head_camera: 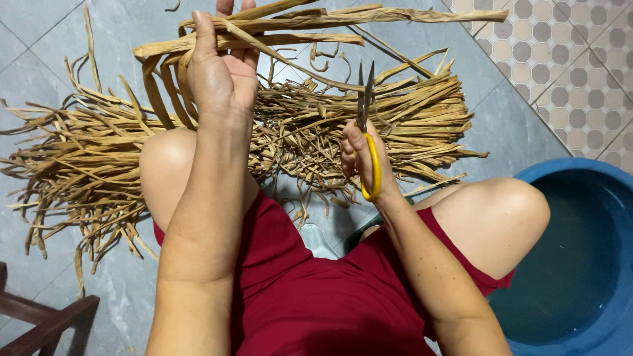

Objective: The person sits on a tiled floor and uses yellow-handled scissors to cut bundles of dried plant stems into shorter pieces. The cut pieces fall onto the floor, and the person repeatedly picks up new bundles to continue cutting.

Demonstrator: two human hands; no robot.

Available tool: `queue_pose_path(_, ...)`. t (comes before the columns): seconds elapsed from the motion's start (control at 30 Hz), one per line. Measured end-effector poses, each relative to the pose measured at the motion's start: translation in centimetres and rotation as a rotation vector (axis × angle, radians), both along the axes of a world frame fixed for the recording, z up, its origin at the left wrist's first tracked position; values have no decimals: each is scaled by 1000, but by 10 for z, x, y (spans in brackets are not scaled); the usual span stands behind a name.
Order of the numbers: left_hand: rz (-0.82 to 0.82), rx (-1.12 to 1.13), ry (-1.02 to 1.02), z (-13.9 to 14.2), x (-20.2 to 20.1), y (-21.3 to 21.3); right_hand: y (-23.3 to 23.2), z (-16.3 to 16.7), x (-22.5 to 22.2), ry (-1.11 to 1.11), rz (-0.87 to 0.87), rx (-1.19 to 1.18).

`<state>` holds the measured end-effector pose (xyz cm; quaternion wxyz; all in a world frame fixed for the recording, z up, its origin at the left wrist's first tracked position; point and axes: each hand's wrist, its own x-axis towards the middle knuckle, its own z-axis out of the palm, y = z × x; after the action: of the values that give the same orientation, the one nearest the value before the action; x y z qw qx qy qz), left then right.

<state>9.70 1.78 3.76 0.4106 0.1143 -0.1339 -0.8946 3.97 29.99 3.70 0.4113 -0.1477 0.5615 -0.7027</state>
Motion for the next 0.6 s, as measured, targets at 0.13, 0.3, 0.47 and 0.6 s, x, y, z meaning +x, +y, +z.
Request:
queue_pose_path(0.13,20,19,-16,3,-1,-1,6,-2,-7,-132,-39,4)
queue_pose_path(0.3,63,9,-40,8,-2,-2,5,-3,-8,-36,-344,-22)
queue_pose_path(0.47,67,-141,-324,-7,-13,22,21,27,-28,486,-702,-209)
queue_pose_path(0.6,-108,-295,-482,-27,-36,83,35,50,-18,1092,-538,-28)
